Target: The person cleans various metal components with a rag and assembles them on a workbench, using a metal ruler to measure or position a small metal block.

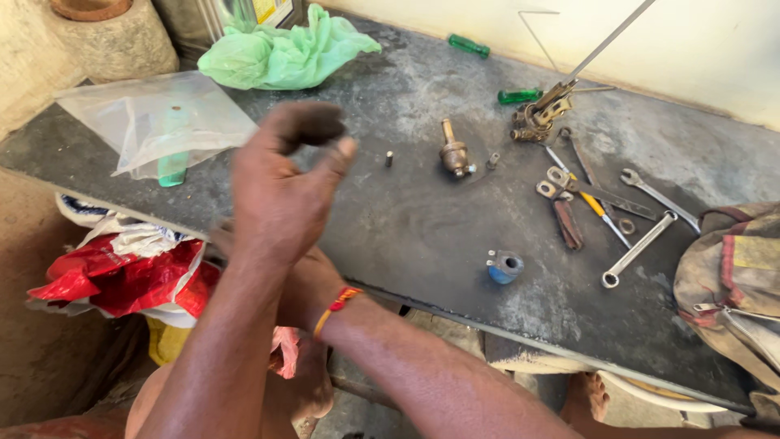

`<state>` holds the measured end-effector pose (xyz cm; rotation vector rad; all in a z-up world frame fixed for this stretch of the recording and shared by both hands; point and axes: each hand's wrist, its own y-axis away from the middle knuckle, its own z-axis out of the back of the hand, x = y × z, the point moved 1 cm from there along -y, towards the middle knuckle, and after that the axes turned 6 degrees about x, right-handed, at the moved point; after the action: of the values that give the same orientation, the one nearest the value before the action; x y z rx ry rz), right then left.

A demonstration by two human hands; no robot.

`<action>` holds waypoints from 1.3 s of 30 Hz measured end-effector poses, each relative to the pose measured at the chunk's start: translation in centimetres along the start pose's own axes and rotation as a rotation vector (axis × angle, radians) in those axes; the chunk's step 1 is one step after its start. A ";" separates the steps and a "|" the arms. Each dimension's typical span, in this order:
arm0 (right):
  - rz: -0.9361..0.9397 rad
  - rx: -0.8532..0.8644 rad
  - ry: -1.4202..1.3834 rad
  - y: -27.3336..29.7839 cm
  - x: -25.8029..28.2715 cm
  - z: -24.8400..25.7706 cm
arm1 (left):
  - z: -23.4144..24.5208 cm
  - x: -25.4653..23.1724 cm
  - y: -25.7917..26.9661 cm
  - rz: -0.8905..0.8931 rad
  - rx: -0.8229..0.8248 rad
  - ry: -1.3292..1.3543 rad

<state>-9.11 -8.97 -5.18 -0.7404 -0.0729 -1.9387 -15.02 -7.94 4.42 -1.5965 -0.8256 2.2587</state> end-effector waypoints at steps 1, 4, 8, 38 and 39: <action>-0.033 -0.007 0.010 -0.3 -0.3 -0.1 | 0.4 -0.1 0.0 -0.040 -0.044 0.055; -0.134 -0.021 0.031 0.9 0.2 0.0 | 1.7 -0.8 1.0 -0.162 -0.154 0.045; 0.057 -0.177 0.088 7.1 2.5 2.0 | 1.5 -1.0 0.9 -0.192 -0.121 -0.027; -0.570 -0.680 0.588 23.1 -16.8 32.8 | -15.6 -2.7 1.9 0.186 1.042 -0.213; -0.618 -0.647 0.633 22.9 -17.6 32.8 | -15.7 -2.6 1.9 0.206 1.049 -0.210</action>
<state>30.42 5.90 6.09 -0.4921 0.8345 -2.7519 0.62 -6.11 1.63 -0.9556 0.4980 2.3415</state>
